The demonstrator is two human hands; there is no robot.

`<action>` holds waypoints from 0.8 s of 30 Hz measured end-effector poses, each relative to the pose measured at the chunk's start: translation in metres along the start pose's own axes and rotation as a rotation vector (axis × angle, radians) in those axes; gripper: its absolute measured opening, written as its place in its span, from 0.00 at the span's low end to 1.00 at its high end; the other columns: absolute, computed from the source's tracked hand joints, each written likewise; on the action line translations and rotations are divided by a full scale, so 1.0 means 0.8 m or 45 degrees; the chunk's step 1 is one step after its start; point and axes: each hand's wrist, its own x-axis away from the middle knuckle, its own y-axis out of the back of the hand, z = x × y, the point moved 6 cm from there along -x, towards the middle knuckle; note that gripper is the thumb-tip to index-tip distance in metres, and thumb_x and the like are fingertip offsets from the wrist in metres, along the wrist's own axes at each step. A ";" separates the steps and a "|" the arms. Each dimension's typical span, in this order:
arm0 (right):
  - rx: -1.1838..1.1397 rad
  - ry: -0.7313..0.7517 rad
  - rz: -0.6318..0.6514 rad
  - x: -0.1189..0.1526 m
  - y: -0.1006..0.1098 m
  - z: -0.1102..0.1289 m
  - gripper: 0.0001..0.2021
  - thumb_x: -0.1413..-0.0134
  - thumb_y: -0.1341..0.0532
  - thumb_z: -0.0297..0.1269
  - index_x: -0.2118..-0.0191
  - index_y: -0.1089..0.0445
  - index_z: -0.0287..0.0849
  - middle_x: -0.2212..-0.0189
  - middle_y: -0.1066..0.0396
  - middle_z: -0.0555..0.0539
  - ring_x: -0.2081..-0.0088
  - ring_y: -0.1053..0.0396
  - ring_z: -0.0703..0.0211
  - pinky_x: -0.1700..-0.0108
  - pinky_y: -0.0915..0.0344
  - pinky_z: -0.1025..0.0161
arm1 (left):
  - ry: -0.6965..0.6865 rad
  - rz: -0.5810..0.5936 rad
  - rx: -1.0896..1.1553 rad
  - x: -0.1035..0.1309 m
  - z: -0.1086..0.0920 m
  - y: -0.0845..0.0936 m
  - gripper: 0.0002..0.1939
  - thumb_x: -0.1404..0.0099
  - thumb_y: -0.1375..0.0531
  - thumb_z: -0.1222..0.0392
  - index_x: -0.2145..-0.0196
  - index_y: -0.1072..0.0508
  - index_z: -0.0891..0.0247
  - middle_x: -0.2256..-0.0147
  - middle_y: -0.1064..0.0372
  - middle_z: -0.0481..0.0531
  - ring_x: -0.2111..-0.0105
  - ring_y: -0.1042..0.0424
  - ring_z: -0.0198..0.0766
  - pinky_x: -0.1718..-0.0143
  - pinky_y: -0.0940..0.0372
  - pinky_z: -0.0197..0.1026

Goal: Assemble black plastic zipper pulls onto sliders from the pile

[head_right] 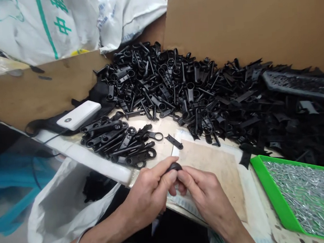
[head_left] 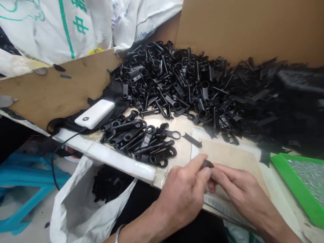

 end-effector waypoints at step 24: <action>1.406 0.467 -0.023 -0.147 -0.008 0.036 0.10 0.46 0.42 0.24 0.61 0.27 0.40 0.62 0.31 0.43 0.58 0.37 0.49 0.60 0.38 0.57 | -0.092 -0.362 -1.597 -0.049 0.020 0.075 0.19 0.29 0.52 0.64 0.43 0.36 0.58 0.47 0.32 0.57 0.42 0.40 0.54 0.44 0.46 0.68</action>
